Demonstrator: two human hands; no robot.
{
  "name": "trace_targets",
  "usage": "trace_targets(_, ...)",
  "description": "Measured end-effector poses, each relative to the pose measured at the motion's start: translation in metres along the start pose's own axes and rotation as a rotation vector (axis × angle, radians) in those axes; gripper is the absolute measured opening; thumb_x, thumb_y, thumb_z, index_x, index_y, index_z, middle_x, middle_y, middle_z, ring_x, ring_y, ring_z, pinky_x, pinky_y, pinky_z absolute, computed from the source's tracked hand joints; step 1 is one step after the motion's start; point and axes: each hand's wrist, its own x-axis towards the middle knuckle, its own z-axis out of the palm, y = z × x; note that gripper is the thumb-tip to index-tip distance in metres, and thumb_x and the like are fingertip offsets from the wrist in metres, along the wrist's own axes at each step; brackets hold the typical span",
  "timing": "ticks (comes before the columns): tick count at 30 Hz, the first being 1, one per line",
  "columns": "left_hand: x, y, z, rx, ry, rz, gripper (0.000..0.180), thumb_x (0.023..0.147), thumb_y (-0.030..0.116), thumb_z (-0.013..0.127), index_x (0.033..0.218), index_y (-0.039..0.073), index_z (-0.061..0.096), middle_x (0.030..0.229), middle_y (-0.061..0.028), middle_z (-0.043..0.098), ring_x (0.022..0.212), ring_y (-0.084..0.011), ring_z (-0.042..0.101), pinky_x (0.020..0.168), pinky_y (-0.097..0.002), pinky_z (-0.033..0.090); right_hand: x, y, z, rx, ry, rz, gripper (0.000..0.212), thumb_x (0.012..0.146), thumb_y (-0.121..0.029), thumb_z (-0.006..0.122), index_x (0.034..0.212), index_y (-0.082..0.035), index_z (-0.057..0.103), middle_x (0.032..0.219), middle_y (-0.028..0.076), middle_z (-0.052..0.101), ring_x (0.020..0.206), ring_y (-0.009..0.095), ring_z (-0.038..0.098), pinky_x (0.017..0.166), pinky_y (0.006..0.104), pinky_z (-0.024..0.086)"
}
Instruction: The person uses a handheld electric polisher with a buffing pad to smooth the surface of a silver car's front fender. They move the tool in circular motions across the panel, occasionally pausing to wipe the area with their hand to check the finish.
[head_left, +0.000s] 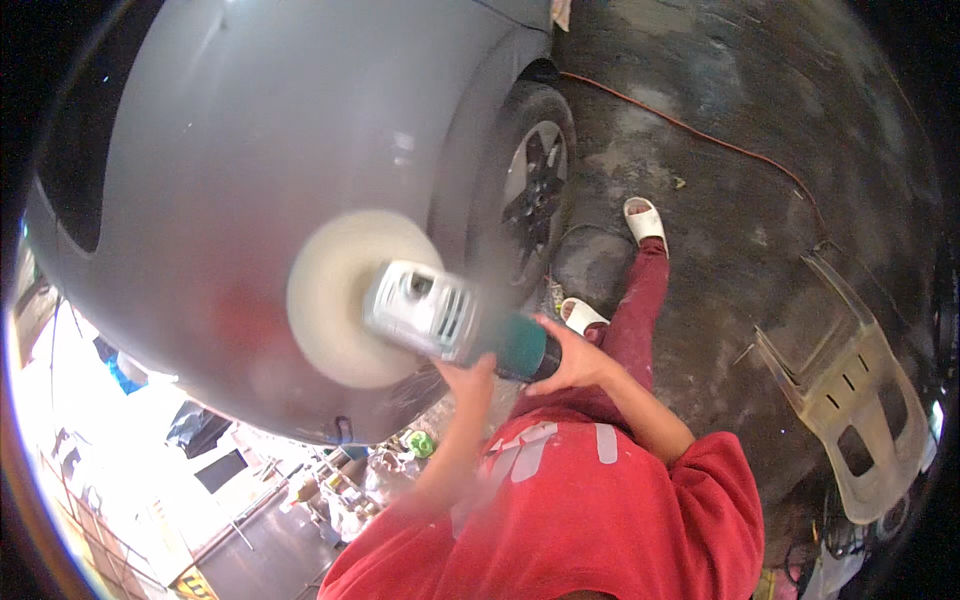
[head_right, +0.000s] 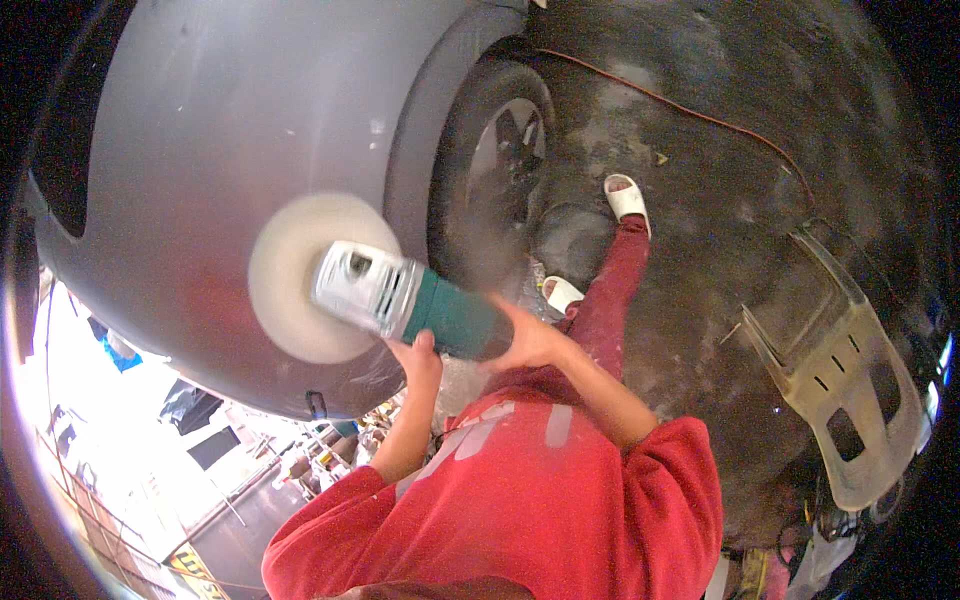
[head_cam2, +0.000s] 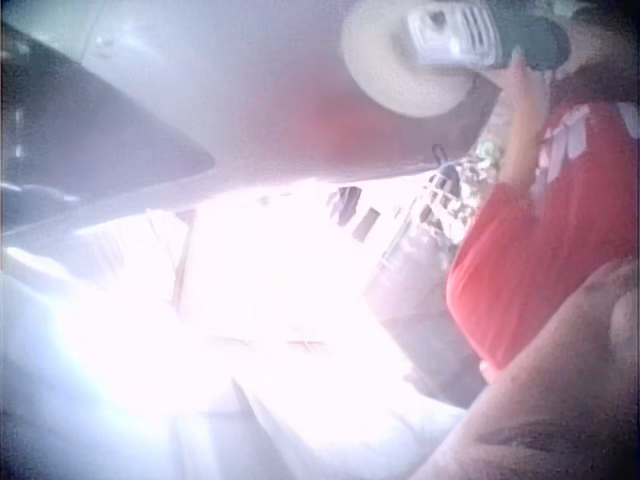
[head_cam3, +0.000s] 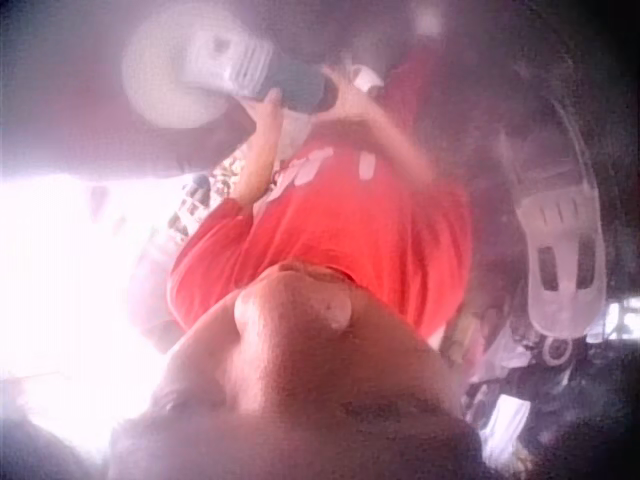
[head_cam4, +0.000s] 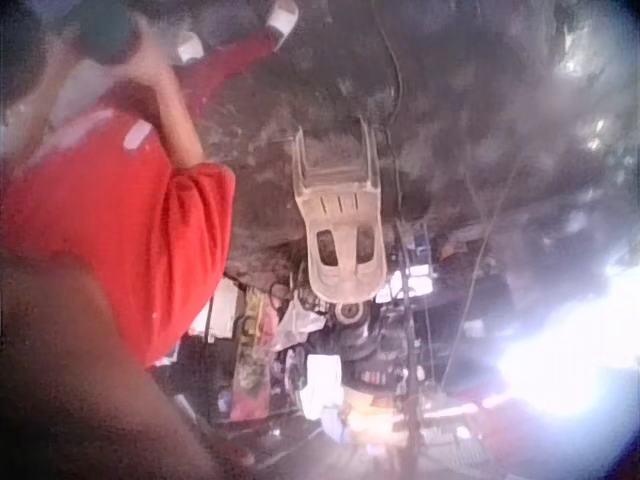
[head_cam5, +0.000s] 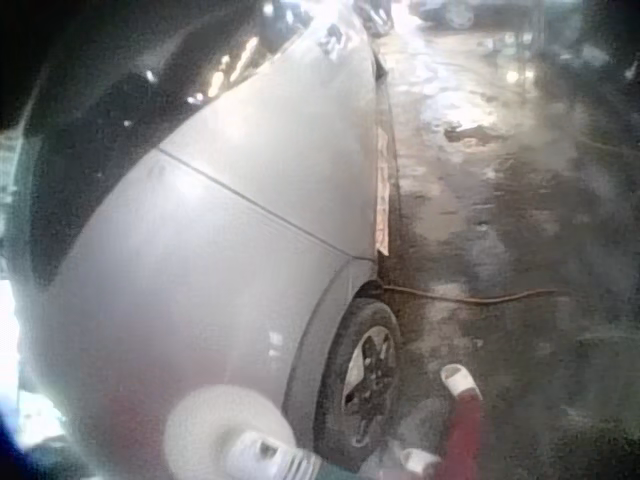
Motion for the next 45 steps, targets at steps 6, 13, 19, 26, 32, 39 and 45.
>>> trace_targets(6,-0.031,0.01,-0.049,-0.287,-0.107,0.099,0.102,0.075,0.065,0.067,0.142,0.0,0.026,0.139,-0.019,0.039,0.121,-0.0319,0.05,0.099,-0.0457,0.045,0.01,-0.033,0.032,-0.121,-0.261,-0.09,0.099,0.054,-0.034,0.091,0.135,-0.005,0.041,0.125,0.014,0.058,0.118,0.023,0.055,0.1,0.0361,0.041)
trace_targets(13,0.044,0.041,0.003,-0.133,0.026,-0.013,0.086,0.067,0.03,0.076,0.136,-0.002,0.036,0.134,-0.0146,0.045,0.119,-0.0275,0.05,0.101,-0.0405,0.04,0.044,-0.072,-0.024,-0.083,-0.012,-0.183,0.103,0.054,-0.029,0.091,0.137,-0.001,0.038,0.127,0.015,0.055,0.115,0.025,0.055,0.101,0.0372,0.041)
trace_targets(19,0.175,0.159,0.118,-0.173,-0.11,0.167,0.086,0.063,0.023,0.087,0.13,-0.002,0.039,0.119,-0.0167,0.058,0.106,-0.0272,0.059,0.092,-0.0382,0.048,0.1,-0.118,-0.102,0.271,0.197,-0.087,0.08,0.058,-0.013,0.088,0.125,0.0,0.046,0.105,0.011,0.061,0.091,0.02,0.061,0.083,0.0327,0.049)
trace_targets(26,0.195,0.171,0.127,-0.141,-0.124,0.222,0.096,0.057,0.037,0.09,0.13,0.0,0.04,0.111,-0.018,0.062,0.1,-0.0256,0.063,0.088,-0.0361,0.05,0.107,-0.126,-0.096,0.452,0.164,-0.075,0.056,0.065,-0.008,0.083,0.111,-0.003,0.052,0.089,0.004,0.06,0.07,0.014,0.06,0.062,0.0295,0.05)
trace_targets(32,0.089,0.095,0.036,-0.07,-0.009,0.093,0.095,0.057,0.017,0.088,0.133,0.0,0.034,0.125,-0.0162,0.051,0.115,-0.026,0.051,0.098,-0.0389,0.041,0.048,-0.058,-0.011,0.259,0.093,0.063,0.109,0.054,-0.016,0.091,0.143,0.001,0.032,0.134,0.013,0.052,0.123,0.021,0.048,0.109,0.0351,0.033)
trace_targets(39,-0.061,-0.067,-0.104,0.29,-0.153,-0.08,0.075,0.064,0.025,0.074,0.127,-0.005,0.047,0.118,-0.0133,0.058,0.107,-0.0256,0.057,0.094,-0.0402,0.045,-0.004,-0.002,0.074,-0.011,-0.185,-0.027,0.109,0.052,-0.03,0.092,0.139,0.003,0.036,0.136,0.016,0.049,0.126,0.025,0.047,0.107,0.0353,0.034)
trace_targets(45,-0.059,-0.019,-0.072,-0.052,0.128,-0.047,0.093,0.066,0.047,0.08,0.132,-0.004,0.039,0.124,-0.0135,0.052,0.114,-0.0253,0.051,0.097,-0.0397,0.042,0.005,0.007,0.067,-0.048,-0.196,-0.033,0.111,0.051,-0.03,0.092,0.14,0.001,0.034,0.136,0.017,0.048,0.126,0.026,0.047,0.107,0.0361,0.035)
